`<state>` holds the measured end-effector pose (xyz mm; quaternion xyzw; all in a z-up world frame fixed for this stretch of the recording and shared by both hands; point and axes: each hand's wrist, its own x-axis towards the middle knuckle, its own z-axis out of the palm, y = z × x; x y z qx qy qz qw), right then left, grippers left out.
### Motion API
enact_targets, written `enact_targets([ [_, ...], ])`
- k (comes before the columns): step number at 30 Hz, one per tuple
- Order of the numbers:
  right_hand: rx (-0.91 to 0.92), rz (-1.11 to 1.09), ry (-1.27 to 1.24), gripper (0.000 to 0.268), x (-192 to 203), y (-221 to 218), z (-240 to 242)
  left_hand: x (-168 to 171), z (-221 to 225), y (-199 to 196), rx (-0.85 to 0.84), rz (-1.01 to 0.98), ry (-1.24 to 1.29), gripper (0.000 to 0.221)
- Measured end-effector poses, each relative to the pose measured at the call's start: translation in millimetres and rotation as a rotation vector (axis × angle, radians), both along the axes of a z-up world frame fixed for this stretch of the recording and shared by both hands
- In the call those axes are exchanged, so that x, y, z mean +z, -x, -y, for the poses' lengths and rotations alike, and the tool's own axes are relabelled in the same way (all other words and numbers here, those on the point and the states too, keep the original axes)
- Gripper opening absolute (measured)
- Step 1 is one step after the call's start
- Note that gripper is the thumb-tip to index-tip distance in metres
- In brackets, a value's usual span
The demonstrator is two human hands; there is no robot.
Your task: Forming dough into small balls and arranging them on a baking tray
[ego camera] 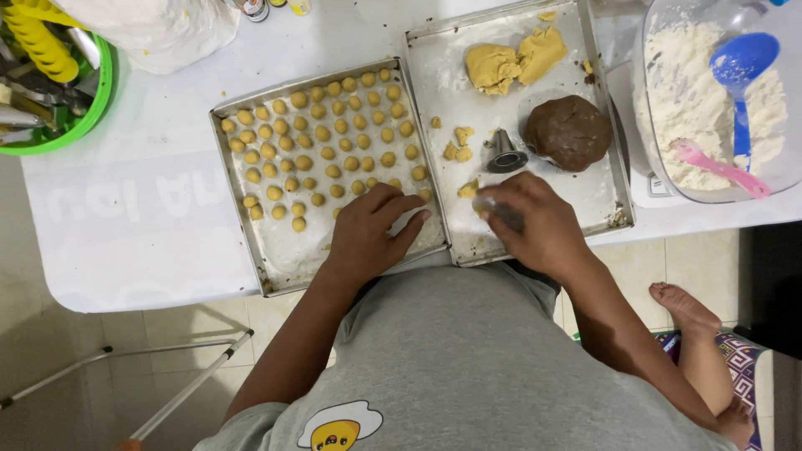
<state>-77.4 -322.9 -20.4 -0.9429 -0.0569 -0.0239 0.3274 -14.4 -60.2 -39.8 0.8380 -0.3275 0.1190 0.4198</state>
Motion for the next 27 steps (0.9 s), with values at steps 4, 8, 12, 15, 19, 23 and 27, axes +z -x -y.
enact_targets([
  [4,0.125,-0.063,0.191,0.023,11,-5,-5,7,0,-2,-0.003,-0.032,0.039,0.023],
  [8,0.124,-0.155,0.356,0.018,12,-1,4,6,0,1,-0.010,-0.034,0.098,0.030],
  [12,0.001,-0.178,0.512,0.017,10,7,21,-1,-1,2,-0.004,-0.041,0.123,0.032],
  [15,-0.018,-0.341,0.486,0.012,26,9,22,-4,1,2,0.002,-0.064,0.150,0.032],
  [19,0.037,-0.456,0.348,0.015,38,8,6,2,3,0,-0.041,-0.064,0.127,0.030],
  [23,-0.030,-0.529,-0.128,0.025,45,1,0,7,5,3,-0.082,-0.041,0.106,0.025],
  [27,-0.152,-0.546,-0.690,0.029,20,-3,12,23,11,2,-0.173,-0.078,0.194,0.017],
])
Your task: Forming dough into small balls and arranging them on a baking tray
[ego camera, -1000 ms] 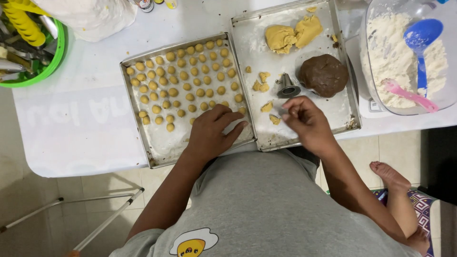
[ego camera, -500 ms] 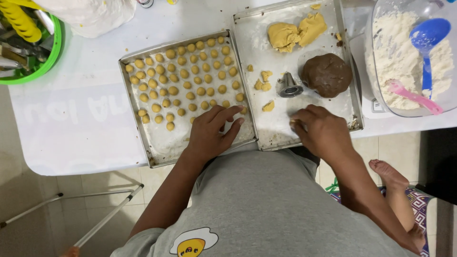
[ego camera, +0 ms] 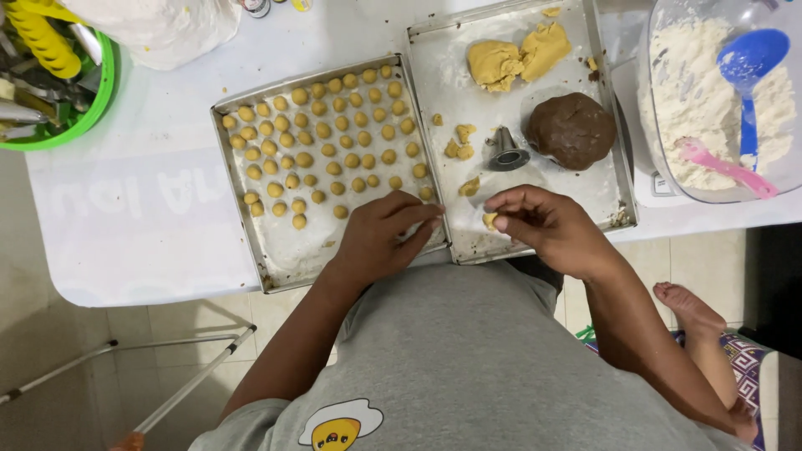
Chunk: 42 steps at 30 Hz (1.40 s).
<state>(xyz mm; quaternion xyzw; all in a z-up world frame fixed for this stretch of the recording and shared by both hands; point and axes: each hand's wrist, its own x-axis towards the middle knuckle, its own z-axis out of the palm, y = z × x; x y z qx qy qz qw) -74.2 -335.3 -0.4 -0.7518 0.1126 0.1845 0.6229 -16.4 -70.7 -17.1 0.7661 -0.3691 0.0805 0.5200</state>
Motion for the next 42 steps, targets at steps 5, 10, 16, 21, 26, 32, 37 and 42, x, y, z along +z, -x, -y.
enact_targets([
  [5,-0.061,0.084,-0.281,0.037,-21,3,-1,6,14,5,-0.075,-0.044,0.037,0.028],
  [10,-0.043,0.154,-0.332,0.033,-26,3,-16,3,28,7,-0.094,-0.054,0.089,0.031],
  [16,-0.095,0.095,-0.329,0.029,-13,-1,-28,-17,29,2,-0.015,-0.003,0.008,0.021],
  [21,-0.216,0.241,-0.253,0.027,-17,-6,-36,6,35,7,0.001,-0.360,0.126,0.060],
  [26,0.005,0.937,0.353,0.029,28,-17,-65,20,49,4,-0.304,-1.135,1.026,0.062],
  [32,0.424,1.195,0.353,0.054,34,-27,-100,22,56,-18,-0.458,-1.219,1.430,0.082],
  [37,0.400,1.283,0.662,0.055,17,-34,-84,41,54,-16,-0.438,-1.251,1.460,0.095],
  [42,0.459,1.378,0.463,0.060,7,-20,-93,33,49,-27,-0.776,-1.334,1.623,0.081],
])
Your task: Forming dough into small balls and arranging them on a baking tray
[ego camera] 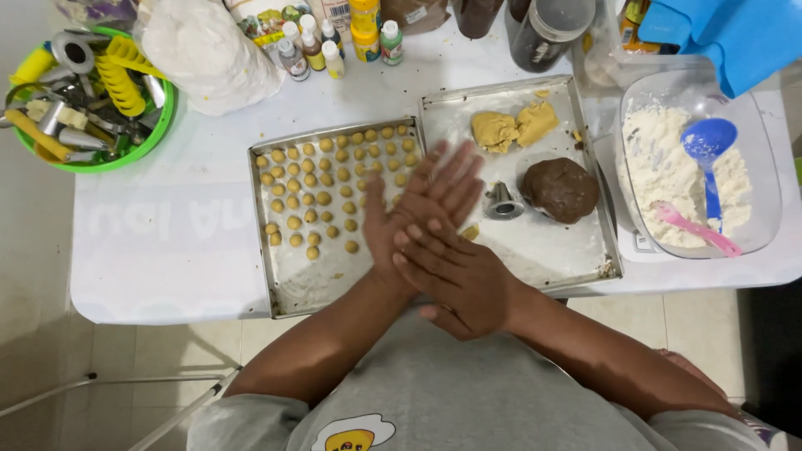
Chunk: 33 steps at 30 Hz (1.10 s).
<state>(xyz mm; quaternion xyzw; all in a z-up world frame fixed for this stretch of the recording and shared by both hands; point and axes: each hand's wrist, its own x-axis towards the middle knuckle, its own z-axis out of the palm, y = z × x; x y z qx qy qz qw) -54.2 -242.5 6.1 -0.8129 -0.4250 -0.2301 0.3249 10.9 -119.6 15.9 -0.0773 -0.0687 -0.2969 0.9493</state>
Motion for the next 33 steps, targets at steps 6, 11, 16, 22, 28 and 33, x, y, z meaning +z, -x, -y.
enact_targets([
  [6,-0.197,0.063,0.290,0.046,6,-13,27,2,4,7,0.160,-0.128,-0.211,0.093],
  [11,-0.038,-0.001,0.079,0.056,-6,-3,12,-15,10,5,0.221,0.106,-0.141,0.081],
  [16,-0.240,0.150,0.222,0.057,-20,-24,26,-16,3,2,0.246,0.047,-0.173,0.086],
  [22,-0.021,0.008,0.083,0.059,-27,-15,10,-33,3,2,0.232,-0.005,-0.076,0.082],
  [28,-0.190,0.128,0.183,0.051,-14,-21,23,-29,-9,-7,0.272,-0.128,-0.095,0.089],
  [33,-0.178,0.106,0.071,0.049,-3,-8,1,-21,-11,-8,0.210,-0.102,-0.138,0.079],
])
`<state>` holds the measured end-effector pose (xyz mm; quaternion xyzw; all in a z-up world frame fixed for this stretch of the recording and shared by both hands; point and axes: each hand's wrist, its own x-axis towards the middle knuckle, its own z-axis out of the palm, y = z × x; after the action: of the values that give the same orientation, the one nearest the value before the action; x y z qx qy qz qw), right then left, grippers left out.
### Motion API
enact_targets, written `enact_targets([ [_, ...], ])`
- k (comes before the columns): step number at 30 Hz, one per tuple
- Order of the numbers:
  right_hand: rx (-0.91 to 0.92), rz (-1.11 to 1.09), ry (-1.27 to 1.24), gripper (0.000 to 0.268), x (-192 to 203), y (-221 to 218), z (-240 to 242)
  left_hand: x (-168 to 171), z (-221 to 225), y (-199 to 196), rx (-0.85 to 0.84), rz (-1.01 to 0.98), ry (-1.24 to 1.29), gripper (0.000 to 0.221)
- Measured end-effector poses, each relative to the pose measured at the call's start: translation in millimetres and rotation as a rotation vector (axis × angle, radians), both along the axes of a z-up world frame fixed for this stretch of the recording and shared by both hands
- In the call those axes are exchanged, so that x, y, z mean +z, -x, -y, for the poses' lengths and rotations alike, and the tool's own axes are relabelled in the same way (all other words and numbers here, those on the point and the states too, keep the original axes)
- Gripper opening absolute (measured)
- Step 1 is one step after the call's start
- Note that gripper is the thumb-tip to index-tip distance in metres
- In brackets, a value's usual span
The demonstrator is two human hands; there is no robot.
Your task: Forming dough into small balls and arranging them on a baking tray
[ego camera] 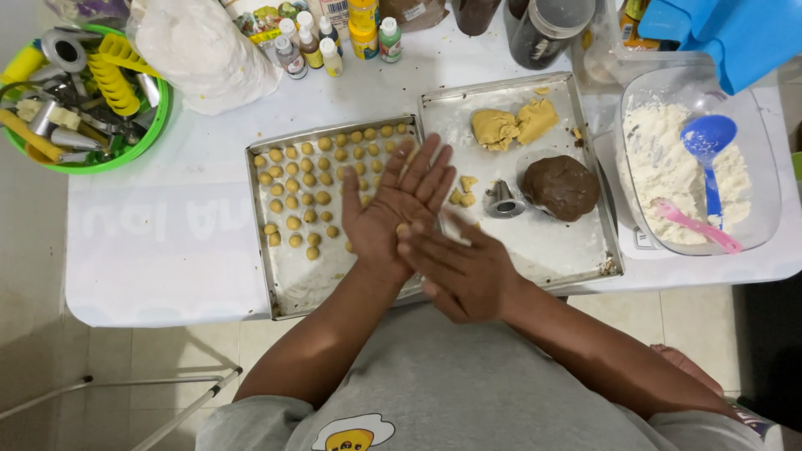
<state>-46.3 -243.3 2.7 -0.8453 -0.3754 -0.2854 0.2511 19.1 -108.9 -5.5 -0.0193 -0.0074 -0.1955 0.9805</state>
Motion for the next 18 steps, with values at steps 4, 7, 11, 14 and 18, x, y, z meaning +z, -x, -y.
enact_targets([
  [4,-0.170,-0.010,0.107,0.049,-15,-11,24,-12,-5,11,-0.153,-0.069,-0.210,0.068],
  [7,-0.222,-0.055,0.056,0.043,-22,-5,47,-14,-26,19,-0.318,-0.022,-0.500,0.045],
  [11,-0.225,-0.042,-0.109,0.038,-40,5,74,-7,-67,28,-0.369,0.185,-0.704,0.064],
  [14,-0.263,-0.068,-0.193,0.029,-46,14,84,-12,-93,30,-0.339,0.295,-0.915,0.060],
  [18,-0.318,-0.148,-0.266,0.024,-58,24,87,15,-111,31,-0.426,0.697,-1.506,0.046],
])
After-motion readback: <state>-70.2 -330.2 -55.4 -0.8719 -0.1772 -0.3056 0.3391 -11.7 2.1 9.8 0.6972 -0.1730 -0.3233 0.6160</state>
